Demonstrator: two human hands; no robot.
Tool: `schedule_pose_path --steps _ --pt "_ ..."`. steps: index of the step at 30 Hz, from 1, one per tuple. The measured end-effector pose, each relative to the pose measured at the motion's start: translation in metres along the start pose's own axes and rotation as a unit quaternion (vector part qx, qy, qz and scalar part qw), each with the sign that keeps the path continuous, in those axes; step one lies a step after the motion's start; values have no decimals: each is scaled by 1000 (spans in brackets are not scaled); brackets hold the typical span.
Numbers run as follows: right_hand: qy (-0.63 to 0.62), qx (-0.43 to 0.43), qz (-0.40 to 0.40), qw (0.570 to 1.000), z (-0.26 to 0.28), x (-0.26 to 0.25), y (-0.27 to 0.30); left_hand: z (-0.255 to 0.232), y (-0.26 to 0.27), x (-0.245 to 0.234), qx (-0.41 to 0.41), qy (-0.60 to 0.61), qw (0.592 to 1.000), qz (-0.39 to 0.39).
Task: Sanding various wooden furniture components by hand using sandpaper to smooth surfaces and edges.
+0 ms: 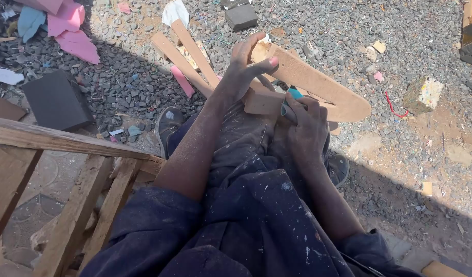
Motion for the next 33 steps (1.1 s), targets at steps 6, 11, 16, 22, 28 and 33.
schedule_pose_path --steps 6,11,16,22,28,33 --pt "50 88 -4 995 -83 17 4 5 2 2 14 -88 995 -35" --pt "2 -34 30 999 51 -10 -3 1 4 6 8 -27 1000 -1" --pt "5 -94 11 995 45 -2 3 -9 3 8 32 -91 995 21" --pt "32 57 -88 994 -81 22 10 3 4 13 30 17 999 10" --pt "48 82 -25 995 -46 6 -8 -1 5 15 42 -13 999 9" --pt "-63 -30 44 997 30 -15 -17 -8 19 11 62 -140 988 -1"
Point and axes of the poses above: each hand's wrist, its own y-axis away from the middle knuckle, its own x-axis out of the palm, z = x × y, the point moved 7 cm from there along -y, towards the middle knuckle, and after that the axes turned 12 degrees about y, right-handed, at the moved point
